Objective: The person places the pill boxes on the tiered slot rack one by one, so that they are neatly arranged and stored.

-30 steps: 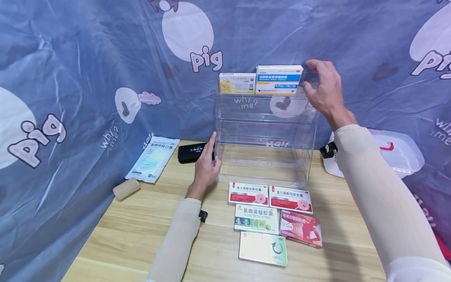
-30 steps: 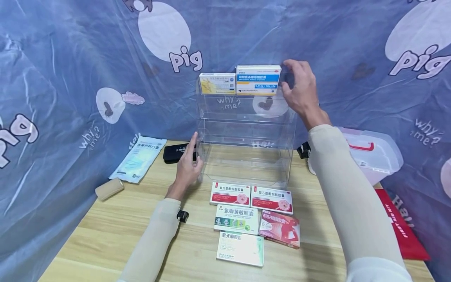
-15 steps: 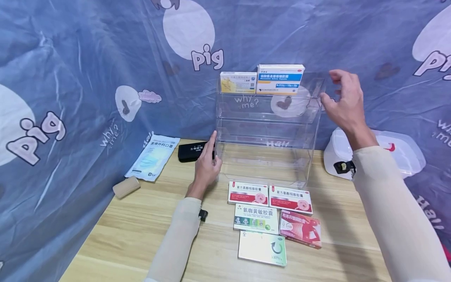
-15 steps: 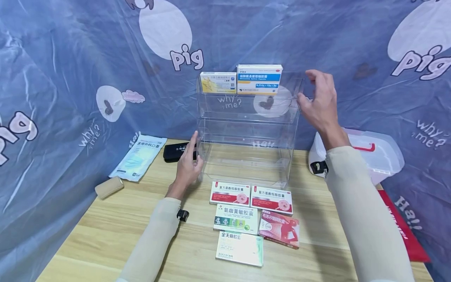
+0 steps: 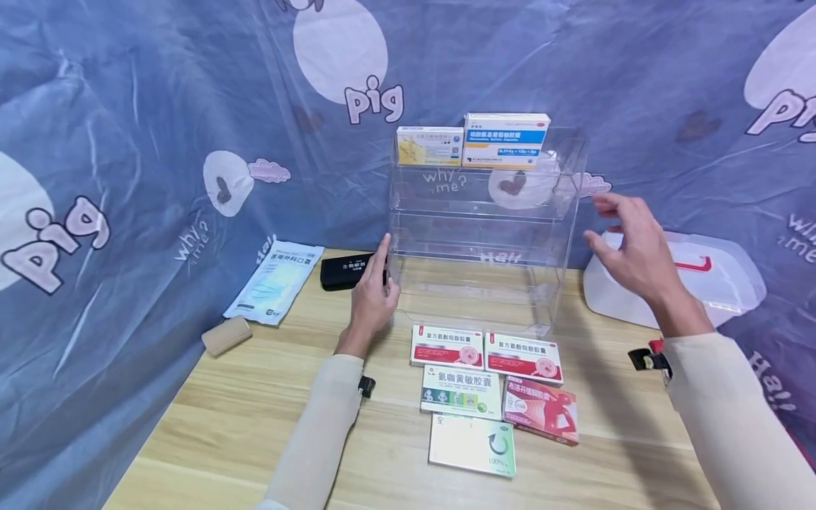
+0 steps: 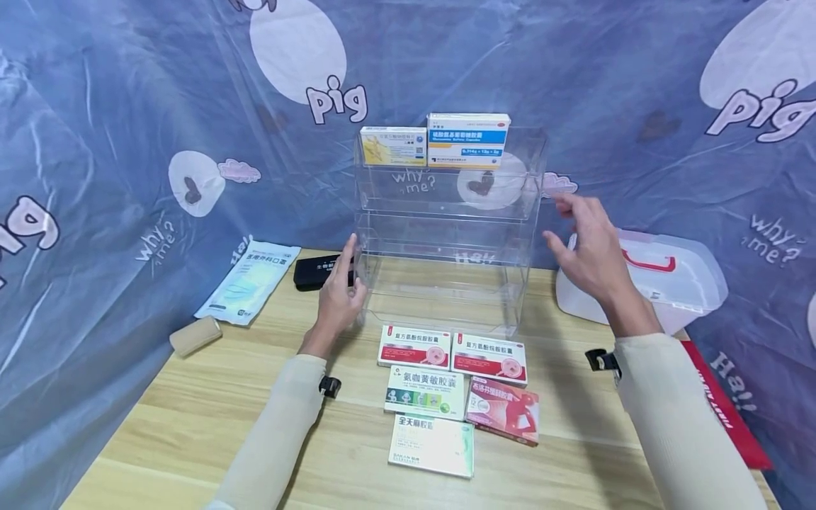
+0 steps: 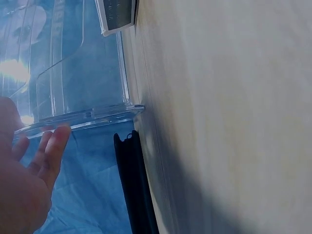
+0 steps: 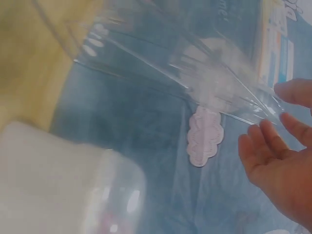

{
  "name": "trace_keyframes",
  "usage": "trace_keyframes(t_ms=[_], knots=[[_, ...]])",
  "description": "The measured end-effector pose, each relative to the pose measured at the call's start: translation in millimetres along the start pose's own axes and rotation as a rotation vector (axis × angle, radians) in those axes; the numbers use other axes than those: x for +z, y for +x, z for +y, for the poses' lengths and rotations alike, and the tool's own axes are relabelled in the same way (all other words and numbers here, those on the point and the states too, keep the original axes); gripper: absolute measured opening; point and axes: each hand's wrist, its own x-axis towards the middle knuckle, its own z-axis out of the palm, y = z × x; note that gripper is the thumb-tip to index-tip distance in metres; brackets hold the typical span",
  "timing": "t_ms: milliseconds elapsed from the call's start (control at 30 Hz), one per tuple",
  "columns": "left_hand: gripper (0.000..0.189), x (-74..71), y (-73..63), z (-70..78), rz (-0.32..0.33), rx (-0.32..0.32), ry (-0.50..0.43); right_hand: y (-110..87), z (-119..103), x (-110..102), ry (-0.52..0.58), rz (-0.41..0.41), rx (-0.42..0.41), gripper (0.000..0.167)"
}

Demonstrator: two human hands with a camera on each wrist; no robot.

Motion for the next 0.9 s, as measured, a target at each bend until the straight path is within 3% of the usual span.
trace_keyframes(t_ms=[200, 367, 633, 733, 900], knots=[[0.092, 0.7, 0.7, -0.7, 0.005, 0.005, 0.002, -34.4, 10, 7, -0.020, -0.092, -0.050, 0.054], [0.092, 0.6, 1.5, -0.8, 0.020, 0.015, 0.006, -63.1, 17, 19, -0.047, -0.279, -0.051, 0.056], [0.092, 0.0, 0.2, -0.1, 0.017, 0.012, 0.004, -104.7, 22, 26, -0.016, -0.697, 0.161, 0.082], [0.092, -2.1, 0.5, 1.0, 0.012, 0.001, 0.006, -116.1, 23, 31, -0.027, -0.758, 0.176, 0.087], [0.091, -1.6, -0.1, 0.7, -0.009, -0.011, 0.009, -129.0, 22, 43, -0.019, -0.823, 0.134, 0.082]])
